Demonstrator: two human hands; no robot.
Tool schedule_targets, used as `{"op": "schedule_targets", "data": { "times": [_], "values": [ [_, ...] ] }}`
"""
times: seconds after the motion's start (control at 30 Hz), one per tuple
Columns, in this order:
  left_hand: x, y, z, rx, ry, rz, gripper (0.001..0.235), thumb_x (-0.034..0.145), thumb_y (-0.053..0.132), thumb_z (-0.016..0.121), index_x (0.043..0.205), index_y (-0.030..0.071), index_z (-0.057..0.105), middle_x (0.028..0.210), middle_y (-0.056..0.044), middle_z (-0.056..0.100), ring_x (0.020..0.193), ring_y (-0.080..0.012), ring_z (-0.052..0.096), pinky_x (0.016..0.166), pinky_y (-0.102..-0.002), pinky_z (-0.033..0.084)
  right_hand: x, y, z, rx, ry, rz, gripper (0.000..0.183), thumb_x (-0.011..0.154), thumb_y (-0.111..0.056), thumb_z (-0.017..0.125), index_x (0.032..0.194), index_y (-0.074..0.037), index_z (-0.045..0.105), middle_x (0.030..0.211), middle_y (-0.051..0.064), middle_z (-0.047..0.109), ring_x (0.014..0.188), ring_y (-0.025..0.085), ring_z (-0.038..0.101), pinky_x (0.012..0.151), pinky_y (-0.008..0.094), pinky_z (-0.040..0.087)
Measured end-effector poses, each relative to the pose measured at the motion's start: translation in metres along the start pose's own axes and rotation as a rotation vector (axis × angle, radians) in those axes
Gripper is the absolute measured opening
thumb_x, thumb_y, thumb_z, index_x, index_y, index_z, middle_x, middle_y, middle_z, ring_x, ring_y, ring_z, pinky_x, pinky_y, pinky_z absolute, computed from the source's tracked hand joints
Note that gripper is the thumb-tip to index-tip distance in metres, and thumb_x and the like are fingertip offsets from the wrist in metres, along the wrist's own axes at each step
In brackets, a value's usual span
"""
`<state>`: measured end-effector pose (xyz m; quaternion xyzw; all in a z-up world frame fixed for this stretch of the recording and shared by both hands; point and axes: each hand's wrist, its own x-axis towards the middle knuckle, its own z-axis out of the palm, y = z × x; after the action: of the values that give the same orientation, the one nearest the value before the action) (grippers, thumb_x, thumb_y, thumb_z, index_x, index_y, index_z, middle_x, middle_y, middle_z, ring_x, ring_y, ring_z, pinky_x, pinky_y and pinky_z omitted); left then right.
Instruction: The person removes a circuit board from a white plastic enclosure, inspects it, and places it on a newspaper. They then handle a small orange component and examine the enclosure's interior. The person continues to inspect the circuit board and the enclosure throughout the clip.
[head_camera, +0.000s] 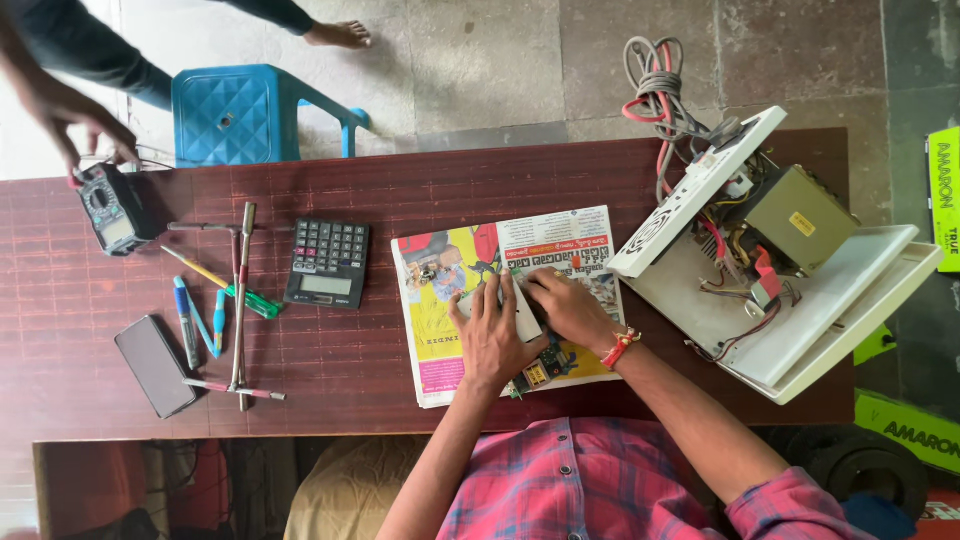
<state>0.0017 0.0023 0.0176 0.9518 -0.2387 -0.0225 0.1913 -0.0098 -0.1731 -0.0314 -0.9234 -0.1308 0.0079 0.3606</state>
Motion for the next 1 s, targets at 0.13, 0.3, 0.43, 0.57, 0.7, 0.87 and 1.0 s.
{"op": "schedule_targets", "data": {
  "times": [0.13, 0.3, 0.43, 0.57, 0.7, 0.87, 1.0],
  "values": [
    [-0.001, -0.002, 0.002, 0.003, -0.006, 0.003, 0.115, 0.057, 0.052, 0.088, 0.147, -0.004, 0.045, 0.142, -0.019, 0.050, 0.130, -0.0315, 0.050, 0.109, -0.069, 0.023, -0.001, 0.004, 0.009, -0.135, -0.005, -0.092, 0.024, 0.083, 0.002, 0.066, 0.107, 0.007, 0.070, 0.109, 0.016, 0.067, 0.098, 0.030, 0.071, 0.082, 0.036, 0.060],
    [-0.002, -0.003, 0.007, -0.006, -0.024, -0.016, 0.124, 0.051, 0.056, 0.092, 0.149, -0.003, 0.043, 0.143, -0.018, 0.050, 0.131, -0.0308, 0.049, 0.111, -0.069, 0.021, 0.004, 0.011, 0.014, -0.258, 0.065, -0.226, 0.015, 0.081, 0.002, 0.066, 0.095, 0.007, 0.070, 0.106, 0.018, 0.071, 0.098, 0.029, 0.072, 0.079, 0.032, 0.062],
    [-0.002, -0.001, 0.009, 0.002, -0.045, -0.038, 0.127, 0.048, 0.056, 0.094, 0.149, -0.002, 0.043, 0.143, -0.016, 0.049, 0.132, -0.0304, 0.048, 0.111, -0.068, 0.021, 0.002, 0.013, 0.007, -0.248, 0.049, -0.291, 0.019, 0.079, 0.003, 0.066, 0.096, 0.010, 0.071, 0.104, 0.018, 0.071, 0.095, 0.029, 0.072, 0.076, 0.034, 0.062],
    [-0.002, -0.001, 0.006, -0.015, -0.011, -0.028, 0.124, 0.049, 0.055, 0.093, 0.149, -0.002, 0.044, 0.143, -0.016, 0.050, 0.132, -0.0300, 0.048, 0.112, -0.068, 0.021, 0.003, 0.014, 0.006, -0.282, 0.067, -0.356, 0.019, 0.078, 0.003, 0.066, 0.095, 0.009, 0.070, 0.104, 0.019, 0.070, 0.096, 0.029, 0.072, 0.079, 0.034, 0.063],
    [-0.002, -0.003, 0.004, -0.032, -0.006, -0.003, 0.117, 0.053, 0.054, 0.091, 0.146, -0.002, 0.048, 0.142, -0.017, 0.051, 0.132, -0.0301, 0.049, 0.110, -0.066, 0.021, 0.009, 0.022, 0.009, -0.202, -0.032, -0.287, 0.011, 0.082, 0.007, 0.066, 0.092, 0.009, 0.069, 0.104, 0.020, 0.071, 0.089, 0.030, 0.073, 0.073, 0.031, 0.062],
    [-0.001, -0.004, 0.000, -0.039, 0.028, 0.026, 0.111, 0.056, 0.053, 0.090, 0.144, -0.002, 0.050, 0.142, -0.018, 0.052, 0.131, -0.0302, 0.050, 0.111, -0.065, 0.022, 0.015, 0.025, 0.008, -0.160, -0.080, -0.224, 0.014, 0.080, 0.008, 0.064, 0.093, 0.009, 0.067, 0.101, 0.019, 0.070, 0.088, 0.031, 0.074, 0.076, 0.034, 0.063],
    [0.000, -0.004, 0.002, -0.038, 0.025, 0.004, 0.112, 0.054, 0.052, 0.091, 0.144, 0.000, 0.051, 0.141, -0.016, 0.053, 0.130, -0.0292, 0.051, 0.111, -0.064, 0.022, 0.013, 0.021, 0.012, -0.191, -0.017, -0.204, 0.021, 0.079, 0.012, 0.061, 0.099, 0.011, 0.068, 0.102, 0.020, 0.070, 0.089, 0.032, 0.074, 0.076, 0.034, 0.064]
  ]
}}
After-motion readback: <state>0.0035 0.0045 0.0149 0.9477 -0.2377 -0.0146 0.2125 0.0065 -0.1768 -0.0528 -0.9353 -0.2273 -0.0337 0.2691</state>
